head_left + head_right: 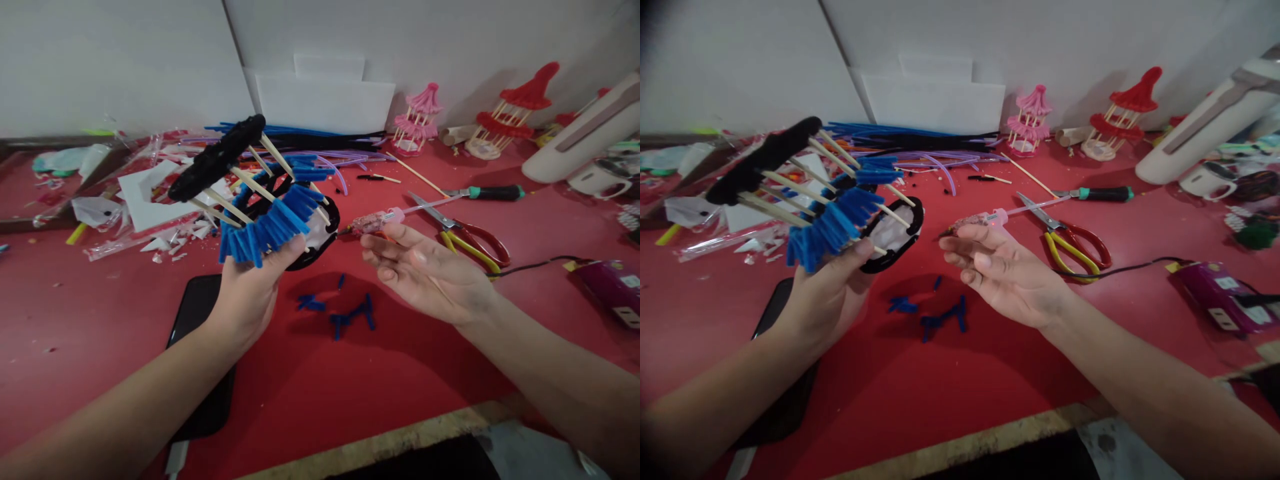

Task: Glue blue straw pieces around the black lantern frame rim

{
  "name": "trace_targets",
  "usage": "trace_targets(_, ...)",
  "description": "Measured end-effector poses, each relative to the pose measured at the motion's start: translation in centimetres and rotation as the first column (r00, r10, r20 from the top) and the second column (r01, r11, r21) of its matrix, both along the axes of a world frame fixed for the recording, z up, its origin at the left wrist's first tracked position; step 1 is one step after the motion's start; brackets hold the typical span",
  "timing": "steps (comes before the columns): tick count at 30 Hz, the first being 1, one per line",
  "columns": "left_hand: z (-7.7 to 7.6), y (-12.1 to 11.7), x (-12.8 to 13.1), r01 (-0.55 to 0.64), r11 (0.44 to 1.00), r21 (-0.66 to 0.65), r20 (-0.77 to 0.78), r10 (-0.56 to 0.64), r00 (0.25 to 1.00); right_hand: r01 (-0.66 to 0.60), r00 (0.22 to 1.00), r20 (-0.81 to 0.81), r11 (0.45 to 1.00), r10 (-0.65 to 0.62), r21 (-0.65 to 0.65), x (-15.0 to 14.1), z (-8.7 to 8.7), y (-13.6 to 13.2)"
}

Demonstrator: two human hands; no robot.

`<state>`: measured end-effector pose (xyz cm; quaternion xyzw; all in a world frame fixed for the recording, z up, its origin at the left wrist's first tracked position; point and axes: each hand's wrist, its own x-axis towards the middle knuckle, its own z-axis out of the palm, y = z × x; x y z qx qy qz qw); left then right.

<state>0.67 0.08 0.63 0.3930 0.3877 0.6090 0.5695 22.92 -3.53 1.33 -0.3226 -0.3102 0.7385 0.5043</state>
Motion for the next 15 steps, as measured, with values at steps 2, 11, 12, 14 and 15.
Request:
trace_targets(2, -0.1, 0.0, 0.0, -0.008, 1.0, 0.003, -0.013, 0.008, 1.0, 0.031, 0.997, 0.074, 0.999, -0.033, 0.037, 0.0, 0.0, -0.1)
trace_targets(11, -0.4, 0.0, -0.2, 0.011, 0.999, 0.03, -0.039, -0.01, 0.999, -0.146, 0.879, 0.475, 0.967, 0.03, 0.208, 0.0, 0.1, -1.2)
trace_targets(12, -0.4, 0.0, -0.2, 0.014, 0.999, 0.037, -0.046, -0.012, 0.999, -0.167, 0.798, 0.601, 0.942, -0.045, 0.292, 0.0, 0.0, -1.3)
trace_targets(14, -0.5, 0.0, -0.2, 0.018, 0.998, 0.057, -0.055, -0.015, 0.998, -0.28, 0.577, 0.759, 0.8, -0.3, 0.53, -0.1, -0.4, -1.4)
trace_targets(15, -0.5, -0.1, -0.3, 0.024, 0.998, 0.062, -0.059, -0.02, 0.998, -0.374, 0.479, 0.765, 0.689, -0.43, 0.621, -0.2, -0.7, -1.4)
